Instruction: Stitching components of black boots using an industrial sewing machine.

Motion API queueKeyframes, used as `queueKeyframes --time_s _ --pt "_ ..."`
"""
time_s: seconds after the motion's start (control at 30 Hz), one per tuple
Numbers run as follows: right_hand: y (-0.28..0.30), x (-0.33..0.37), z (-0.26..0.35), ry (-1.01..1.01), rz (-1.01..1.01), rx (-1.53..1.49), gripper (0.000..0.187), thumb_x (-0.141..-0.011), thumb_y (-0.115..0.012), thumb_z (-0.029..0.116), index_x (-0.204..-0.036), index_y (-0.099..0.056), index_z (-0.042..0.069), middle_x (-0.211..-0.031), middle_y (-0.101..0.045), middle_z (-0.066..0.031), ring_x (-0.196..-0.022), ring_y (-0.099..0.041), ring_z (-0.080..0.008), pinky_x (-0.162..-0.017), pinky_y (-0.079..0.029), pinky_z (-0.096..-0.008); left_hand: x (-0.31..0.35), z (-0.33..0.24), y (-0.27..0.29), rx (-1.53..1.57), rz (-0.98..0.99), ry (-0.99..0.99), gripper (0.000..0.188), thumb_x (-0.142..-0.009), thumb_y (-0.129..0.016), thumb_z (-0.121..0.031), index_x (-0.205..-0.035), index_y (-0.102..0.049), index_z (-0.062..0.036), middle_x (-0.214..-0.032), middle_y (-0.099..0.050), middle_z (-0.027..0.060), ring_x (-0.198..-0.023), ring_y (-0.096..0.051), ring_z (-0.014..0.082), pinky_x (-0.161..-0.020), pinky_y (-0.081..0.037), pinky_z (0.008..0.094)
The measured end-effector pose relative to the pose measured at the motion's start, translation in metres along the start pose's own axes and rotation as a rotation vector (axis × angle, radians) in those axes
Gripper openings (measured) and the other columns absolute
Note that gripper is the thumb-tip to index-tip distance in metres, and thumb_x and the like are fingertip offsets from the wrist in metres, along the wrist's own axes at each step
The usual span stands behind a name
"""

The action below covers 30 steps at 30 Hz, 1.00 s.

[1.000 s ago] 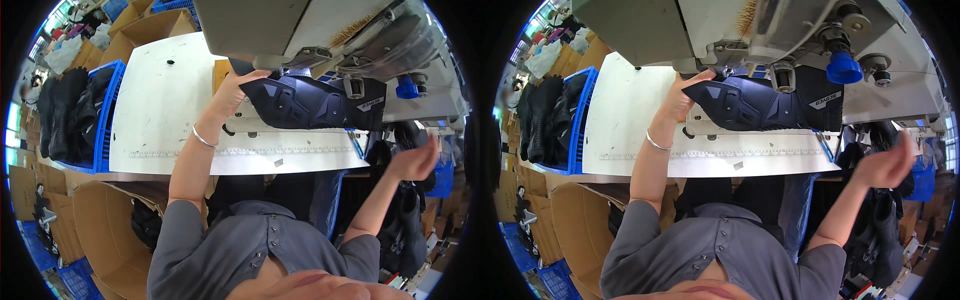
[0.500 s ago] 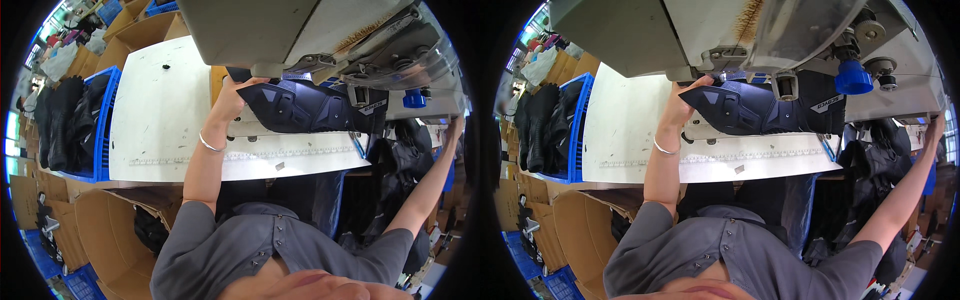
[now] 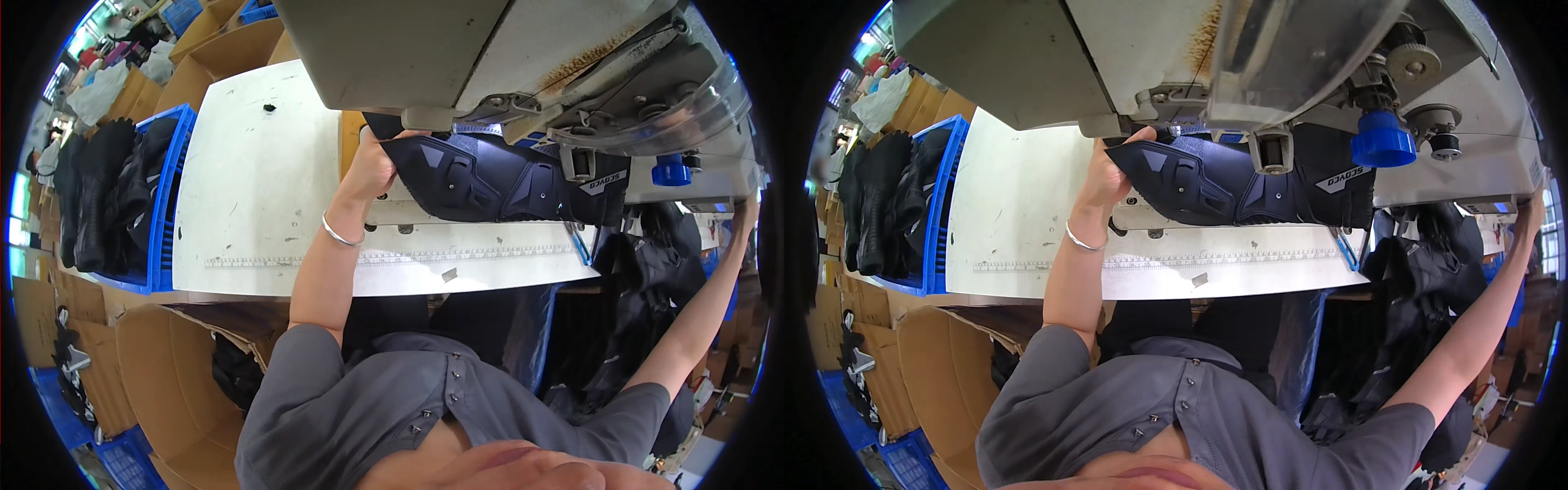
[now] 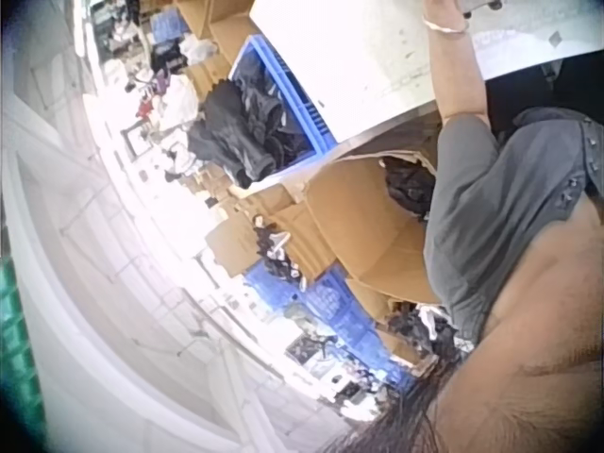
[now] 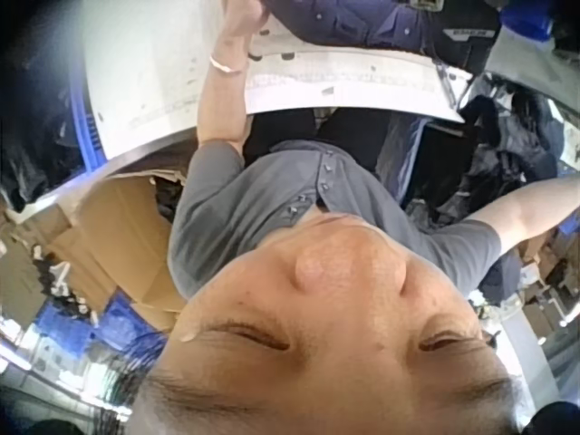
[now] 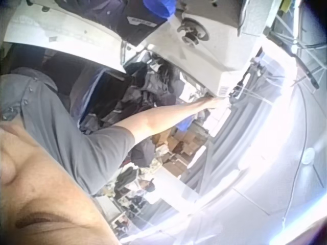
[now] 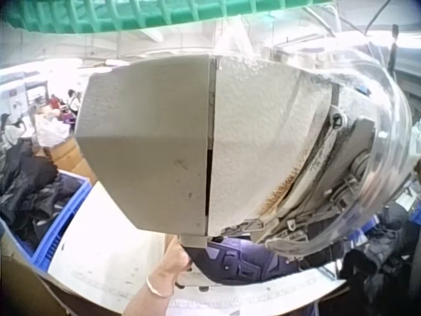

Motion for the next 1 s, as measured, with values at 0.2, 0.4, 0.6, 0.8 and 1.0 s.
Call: queueKeyframes --time_s 0.2,0.4,0.6,0.8,1.0 --pt "0.01 -0.006 -0.03 -0.14 0.069 -0.112 0.044 -0.094 -0.037 0.024 -0.136 -0.042 0.011 -0.116 -0.062 -0.0091 -0.099 -0.059 -0.0173 -0.083 -0.045 -0.0296 -0.002 0.008 0.011 -0.129 0.089 -0.02 0.017 -0.082 -0.061 0.002 -0.098 -0.065 0.0054 -0.099 -0.063 0.008 -0.088 -0.061 0.0143 -0.074 -0.051 0.0239" --pt "-0.002 -0.007 -0.013 -0.103 0.061 -0.095 0.044 -0.097 -0.034 0.031 -0.135 -0.044 0.011 -0.113 -0.061 -0.0126 -0.099 -0.059 -0.0208 -0.085 -0.046 -0.0304 0.003 0.003 0.014 -0.37 0.084 -0.109 0.016 -0.084 -0.06 0.0 -0.098 -0.065 0.004 -0.102 -0.061 0.0071 -0.09 -0.06 0.0139 -0.075 -0.051 0.0246" --pt "0.001 -0.003 0.005 -0.112 -0.061 -0.28 0.046 -0.095 -0.038 0.032 -0.134 -0.043 0.007 -0.118 -0.058 -0.0117 -0.103 -0.056 -0.0208 -0.089 -0.043 -0.0308 0.004 0.003 0.004 0.01 0.0 0.044 0.018 -0.083 -0.062 -0.001 -0.101 -0.063 0.003 -0.1 -0.062 0.0068 -0.089 -0.06 0.0128 -0.078 -0.051 0.0241" --pt "-0.004 -0.003 -0.005 -0.31 -0.038 -0.606 0.052 -0.093 -0.042 0.034 -0.135 -0.041 0.003 -0.127 -0.051 -0.0112 -0.113 -0.05 -0.0214 -0.096 -0.038 -0.0319 0.004 0.0 -0.002 0.107 -0.076 0.114 0.019 -0.081 -0.064 0.001 -0.1 -0.063 0.0026 -0.1 -0.063 0.0067 -0.087 -0.061 0.0138 -0.077 -0.052 0.0246" --pt "-0.01 -0.002 -0.006 -0.461 -0.037 -0.877 0.057 -0.091 -0.045 0.036 -0.135 -0.038 0.0 -0.134 -0.046 -0.0107 -0.122 -0.045 -0.022 -0.102 -0.033 -0.0327 0.002 0.001 0.001 0.085 -0.051 0.102 0.02 -0.081 -0.063 0.003 -0.1 -0.063 0.0031 -0.099 -0.064 0.0067 -0.086 -0.062 0.0142 -0.076 -0.053 0.025"
Point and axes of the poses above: each hand's wrist, its own x-axis away from the middle knuckle, its own y-axis out of the back of the hand, z = x × y, the point moved 2 cm from there along -x, towards the middle knuckle
